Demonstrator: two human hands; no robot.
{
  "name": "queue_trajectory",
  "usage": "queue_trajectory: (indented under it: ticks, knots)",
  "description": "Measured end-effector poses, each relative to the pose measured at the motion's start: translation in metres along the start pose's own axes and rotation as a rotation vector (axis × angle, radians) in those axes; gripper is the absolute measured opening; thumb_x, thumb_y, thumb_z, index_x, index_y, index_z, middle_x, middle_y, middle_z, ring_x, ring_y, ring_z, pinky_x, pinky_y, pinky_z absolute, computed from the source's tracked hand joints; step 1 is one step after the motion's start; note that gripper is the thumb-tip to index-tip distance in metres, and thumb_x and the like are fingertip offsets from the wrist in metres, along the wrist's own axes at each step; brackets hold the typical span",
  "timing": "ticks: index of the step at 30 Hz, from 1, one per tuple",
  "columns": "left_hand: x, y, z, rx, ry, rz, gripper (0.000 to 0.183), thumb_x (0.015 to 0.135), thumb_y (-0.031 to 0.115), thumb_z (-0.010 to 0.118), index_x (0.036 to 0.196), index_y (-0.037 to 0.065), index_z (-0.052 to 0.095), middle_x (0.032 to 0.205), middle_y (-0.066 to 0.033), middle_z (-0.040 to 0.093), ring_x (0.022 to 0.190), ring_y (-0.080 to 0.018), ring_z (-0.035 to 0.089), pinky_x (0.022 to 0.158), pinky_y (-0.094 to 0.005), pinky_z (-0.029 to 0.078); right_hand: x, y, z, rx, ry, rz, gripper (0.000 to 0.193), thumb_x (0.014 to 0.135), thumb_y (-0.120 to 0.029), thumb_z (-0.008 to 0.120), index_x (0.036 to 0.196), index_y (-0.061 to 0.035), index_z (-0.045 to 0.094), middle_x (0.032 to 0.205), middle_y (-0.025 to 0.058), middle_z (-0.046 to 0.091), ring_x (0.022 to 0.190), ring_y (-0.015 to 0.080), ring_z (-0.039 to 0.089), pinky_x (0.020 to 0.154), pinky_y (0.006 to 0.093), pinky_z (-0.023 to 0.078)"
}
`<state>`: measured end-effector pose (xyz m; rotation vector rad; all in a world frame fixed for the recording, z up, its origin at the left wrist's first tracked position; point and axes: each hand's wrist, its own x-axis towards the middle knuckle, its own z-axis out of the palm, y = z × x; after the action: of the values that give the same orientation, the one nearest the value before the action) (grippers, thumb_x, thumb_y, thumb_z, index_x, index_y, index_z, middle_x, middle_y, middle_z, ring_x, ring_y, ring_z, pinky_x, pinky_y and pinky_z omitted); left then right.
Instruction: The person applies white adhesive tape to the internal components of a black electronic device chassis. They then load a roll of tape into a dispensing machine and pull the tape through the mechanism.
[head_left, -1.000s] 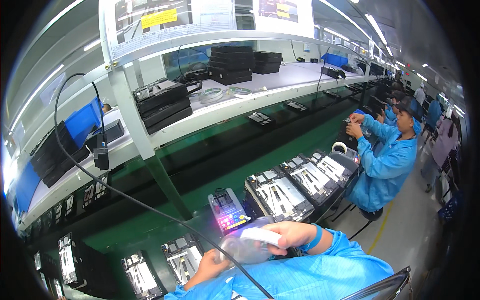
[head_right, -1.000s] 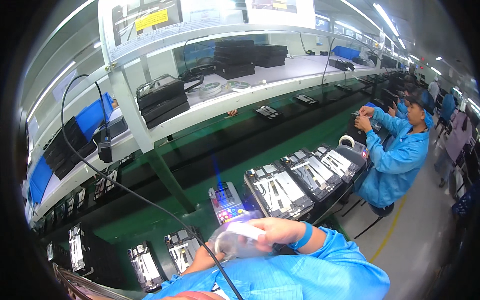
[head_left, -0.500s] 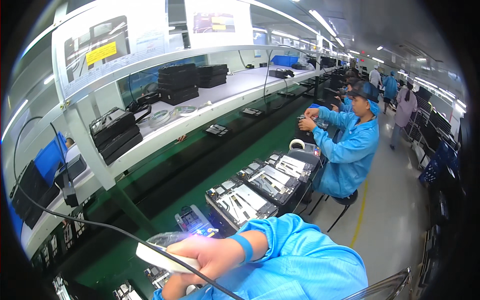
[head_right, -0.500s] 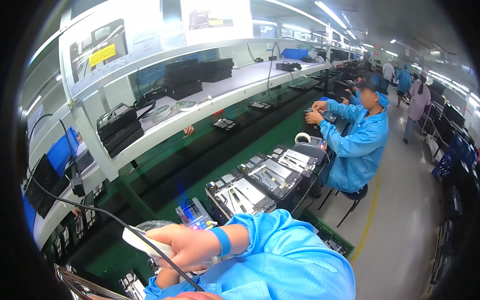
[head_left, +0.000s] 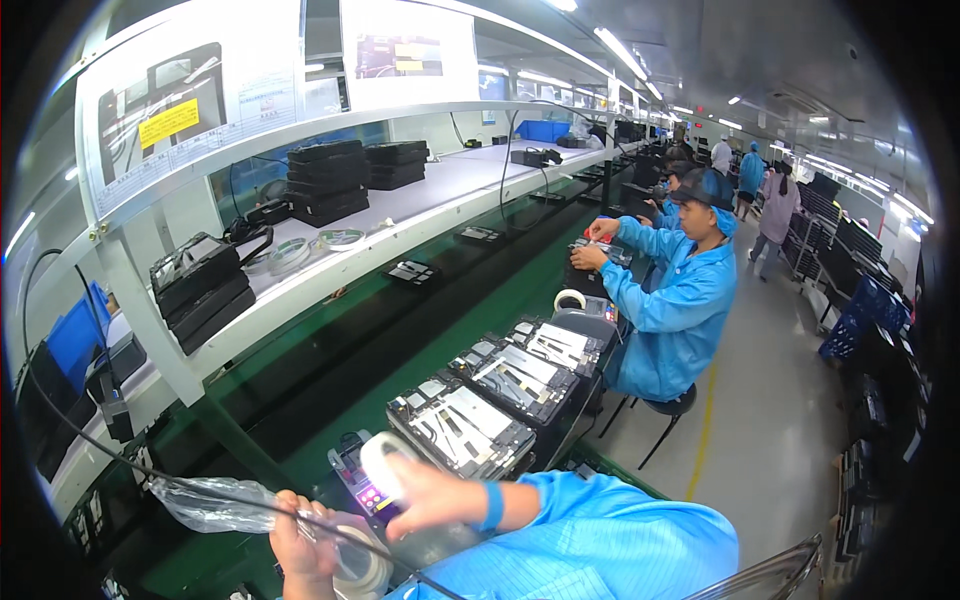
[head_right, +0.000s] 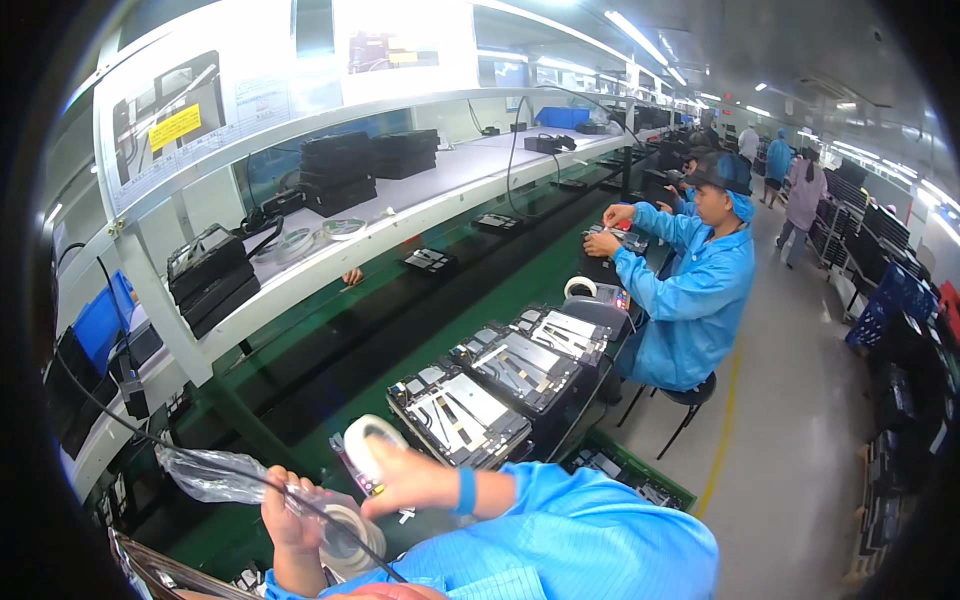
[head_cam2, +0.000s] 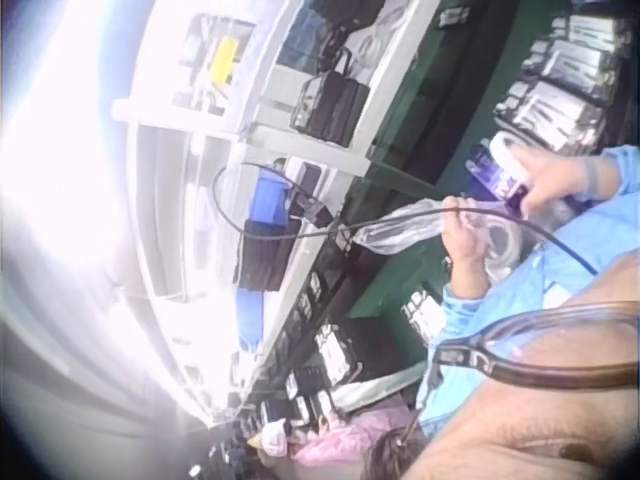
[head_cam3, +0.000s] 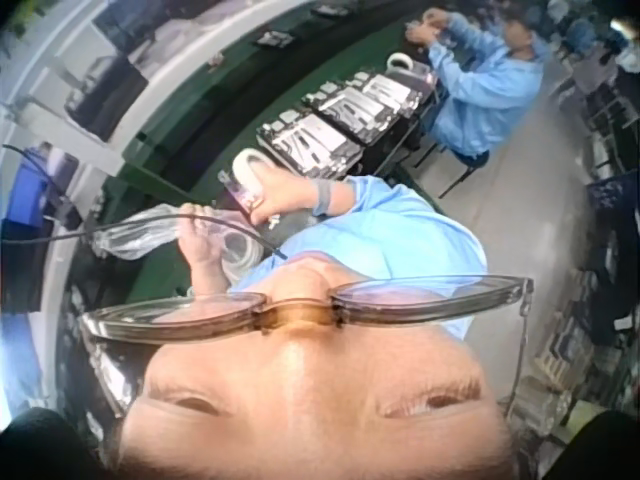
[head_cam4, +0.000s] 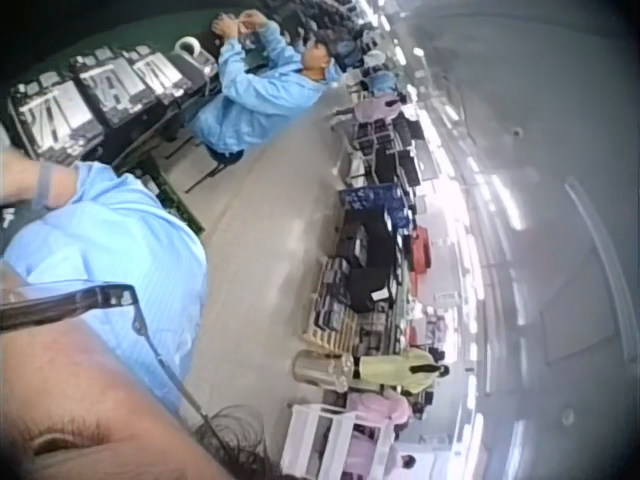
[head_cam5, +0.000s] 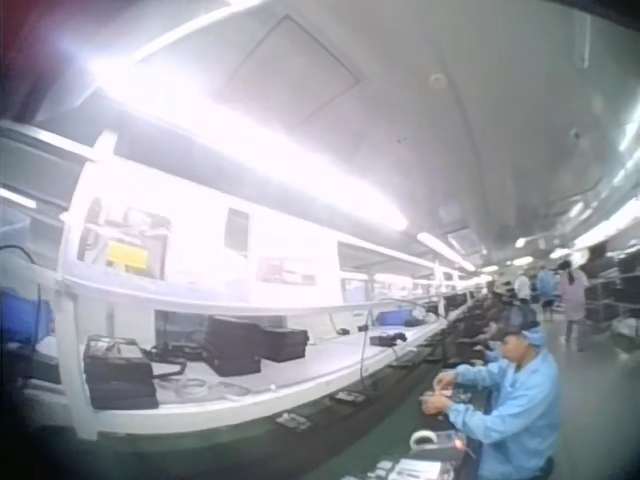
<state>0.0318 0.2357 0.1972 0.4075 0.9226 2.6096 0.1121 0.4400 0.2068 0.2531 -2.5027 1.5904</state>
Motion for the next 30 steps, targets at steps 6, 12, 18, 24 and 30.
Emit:
queue_trajectory:
  ticks: [6,12,18,24,30]
  knots:
    - [0.006,-0.001,0.044,0.198,-0.247,0.118,0.013,0.093,0.020,0.053,0.087,0.009,0.048,0.075,-0.0014,0.049,0.071,-0.0125,0.050,0.068,-0.0297,0.043,0.032,0.005,0.051,0.117,-0.001,0.033,0.072,0.063,-0.026,0.080,0.119,-0.0003,0.043,0.103,0.0170,0.058,0.096,0.0288,0.058,0.084,0.0362,0.047]
    - [0.013,0.000,0.037,0.867,-0.387,0.525,0.026,0.077,0.020,0.069,0.091,0.008,0.050,0.094,-0.0057,0.048,0.093,-0.0209,0.048,0.090,-0.0349,0.040,0.064,0.034,0.018,0.369,0.266,-0.140,0.023,0.084,-0.014,0.063,0.103,-0.0023,0.058,0.093,0.0058,0.062,0.088,0.0134,0.058,0.079,0.0293,0.048]
    - [0.001,0.009,0.007,0.803,-0.298,0.373,0.071,0.067,0.017,0.076,0.127,0.001,0.042,0.121,-0.0079,0.040,0.111,-0.0203,0.045,0.093,-0.0352,0.040,0.109,-0.023,-0.106,1.046,0.451,-0.303,0.013,0.090,-0.015,0.053,0.094,-0.0042,0.059,0.087,0.0088,0.062,0.080,0.0183,0.062,0.072,0.0339,0.052]
    - [-0.024,0.001,-0.024,0.631,0.001,0.097,0.056,0.069,0.011,0.068,0.120,0.003,0.046,0.104,-0.0052,0.053,0.098,-0.0166,0.053,0.089,-0.0317,0.042,0.184,-0.027,-0.289,1.010,0.846,-0.566,0.024,0.095,-0.015,0.041,0.105,0.0002,0.056,0.104,0.0131,0.061,0.088,0.0251,0.063,0.078,0.0396,0.053]
    - [-0.039,-0.010,-0.039,0.610,0.211,0.079,0.037,0.069,-0.002,0.056,0.106,0.001,0.049,0.089,-0.0068,0.055,0.081,-0.0168,0.057,0.079,-0.0314,0.048,0.256,-0.004,-0.388,0.899,1.350,-0.795,0.019,0.080,0.010,0.051,0.095,-0.0018,0.052,0.093,0.0149,0.060,0.069,0.0265,0.063,0.061,0.0371,0.056]
